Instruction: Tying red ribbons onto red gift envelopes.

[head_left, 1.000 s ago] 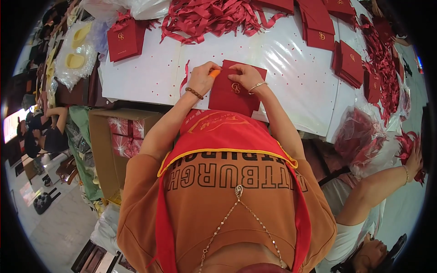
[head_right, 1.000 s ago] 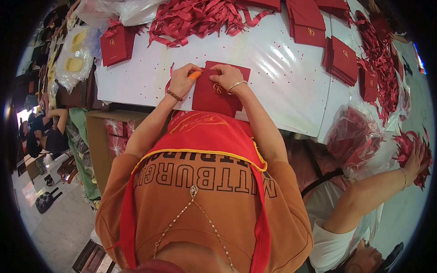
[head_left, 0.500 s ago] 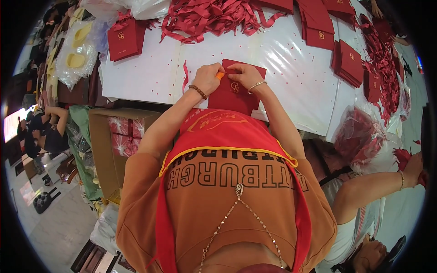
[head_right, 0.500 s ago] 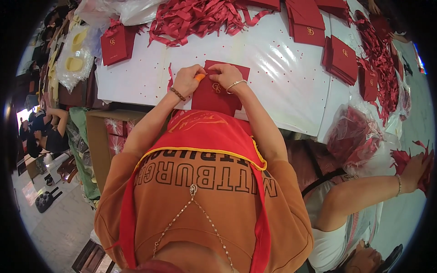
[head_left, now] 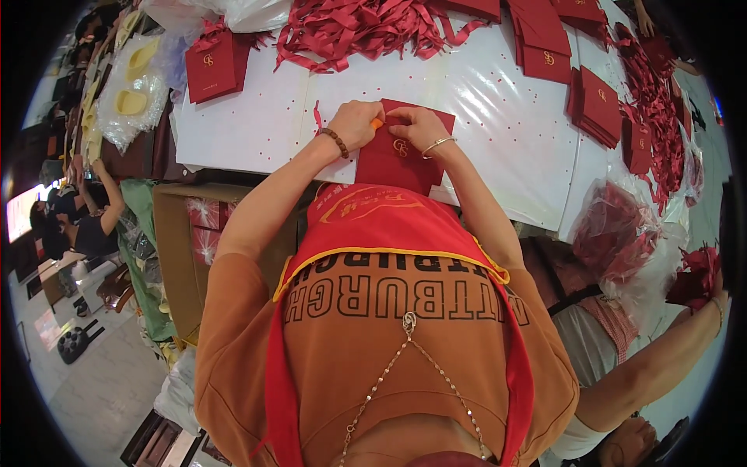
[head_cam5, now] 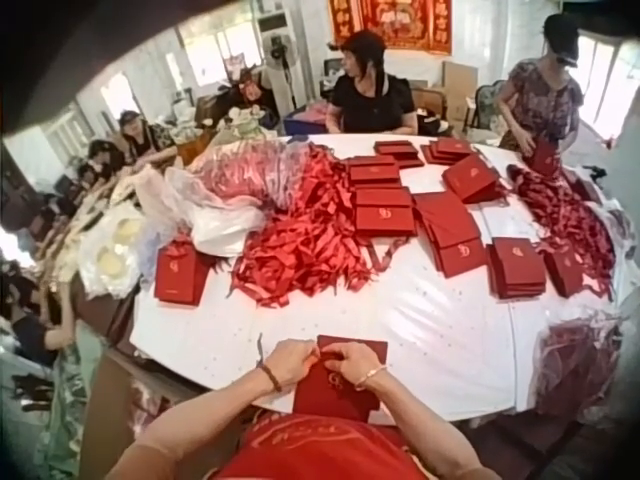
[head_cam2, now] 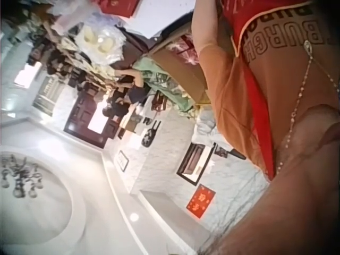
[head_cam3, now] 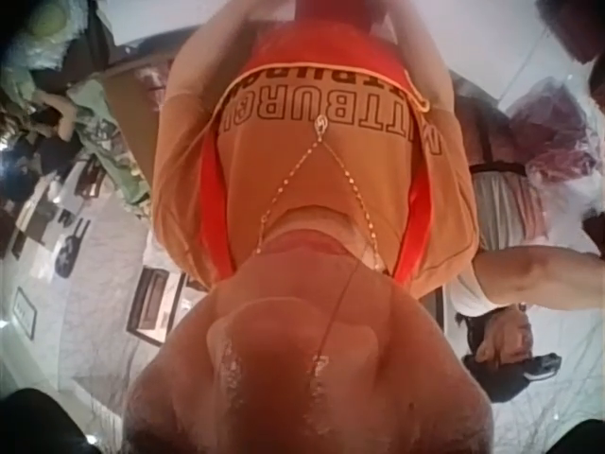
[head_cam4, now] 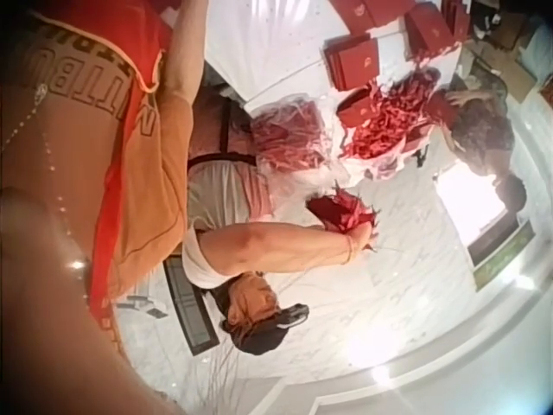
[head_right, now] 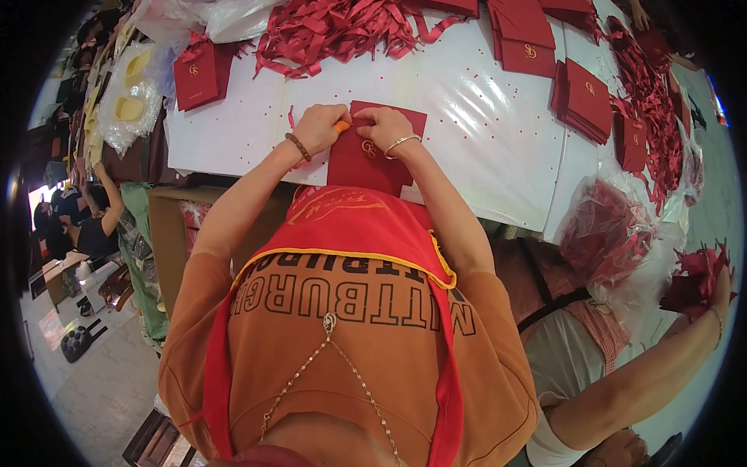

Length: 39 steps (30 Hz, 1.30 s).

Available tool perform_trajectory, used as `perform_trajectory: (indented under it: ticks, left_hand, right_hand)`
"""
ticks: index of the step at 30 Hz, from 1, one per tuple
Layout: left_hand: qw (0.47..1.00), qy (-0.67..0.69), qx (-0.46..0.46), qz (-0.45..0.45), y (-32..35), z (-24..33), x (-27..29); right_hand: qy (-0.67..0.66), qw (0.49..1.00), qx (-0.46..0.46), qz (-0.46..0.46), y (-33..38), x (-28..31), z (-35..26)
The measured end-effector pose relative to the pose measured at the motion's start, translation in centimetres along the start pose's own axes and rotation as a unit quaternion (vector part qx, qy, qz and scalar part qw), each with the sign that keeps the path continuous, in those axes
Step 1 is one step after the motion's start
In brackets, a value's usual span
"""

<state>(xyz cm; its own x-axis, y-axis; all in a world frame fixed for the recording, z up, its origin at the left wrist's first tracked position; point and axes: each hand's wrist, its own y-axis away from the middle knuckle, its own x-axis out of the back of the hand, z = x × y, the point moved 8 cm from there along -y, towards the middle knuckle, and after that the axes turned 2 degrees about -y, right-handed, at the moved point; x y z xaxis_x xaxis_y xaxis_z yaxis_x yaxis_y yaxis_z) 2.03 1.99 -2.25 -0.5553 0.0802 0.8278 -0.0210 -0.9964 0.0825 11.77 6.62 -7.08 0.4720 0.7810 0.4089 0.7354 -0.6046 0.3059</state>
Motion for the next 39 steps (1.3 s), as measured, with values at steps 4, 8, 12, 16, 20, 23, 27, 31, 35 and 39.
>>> perform_trajectory:
  ticks: [4,8,12,16,20,23,27,31,35,39]
  left_hand:
    - [0.994,-0.107,-0.025,0.030,0.0,1.4,-0.5]
    - [0.978,-0.169,-0.088,0.079,0.0,3.2,-0.6]
    - [0.998,0.034,0.052,0.033,-0.7,0.7,0.6]
    - [0.999,-0.012,0.013,0.046,-0.1,-0.8,1.1]
    - [1.000,0.005,0.006,-0.022,-1.6,-2.4,0.5]
    - [0.970,-0.032,-0.067,-0.232,-2.3,-0.1,-0.2]
    - [0.871,0.189,-0.006,-0.453,-2.4,0.8,-2.1]
    - [0.865,0.138,0.033,-0.481,-3.1,-1.8,-4.0]
    - [0.897,0.135,-0.040,-0.420,-3.6,-1.1,-4.1]
    - [0.932,0.155,-0.047,-0.325,-4.3,-0.8,-3.1]
  right_hand:
    - [-0.003,1.000,-0.009,-0.002,-0.2,0.0,0.6]
    - [-0.006,1.000,-0.021,-0.013,-0.6,-0.3,1.0]
    - [-0.039,0.999,0.006,0.016,0.1,0.1,1.0]
    - [-0.052,0.995,0.060,0.055,1.3,0.9,-1.5]
    - [0.070,0.993,0.071,0.061,2.7,1.2,-4.2]
    - [0.085,0.980,0.146,0.102,3.3,0.9,-4.9]
    - [0.116,0.981,0.132,0.085,3.9,0.9,-5.3]
    - [0.122,0.976,0.148,0.100,4.1,1.0,-5.9]
    - [0.071,0.993,0.066,0.063,3.8,1.4,-5.3]
    - [0.052,0.993,0.070,0.078,2.9,1.6,-3.8]
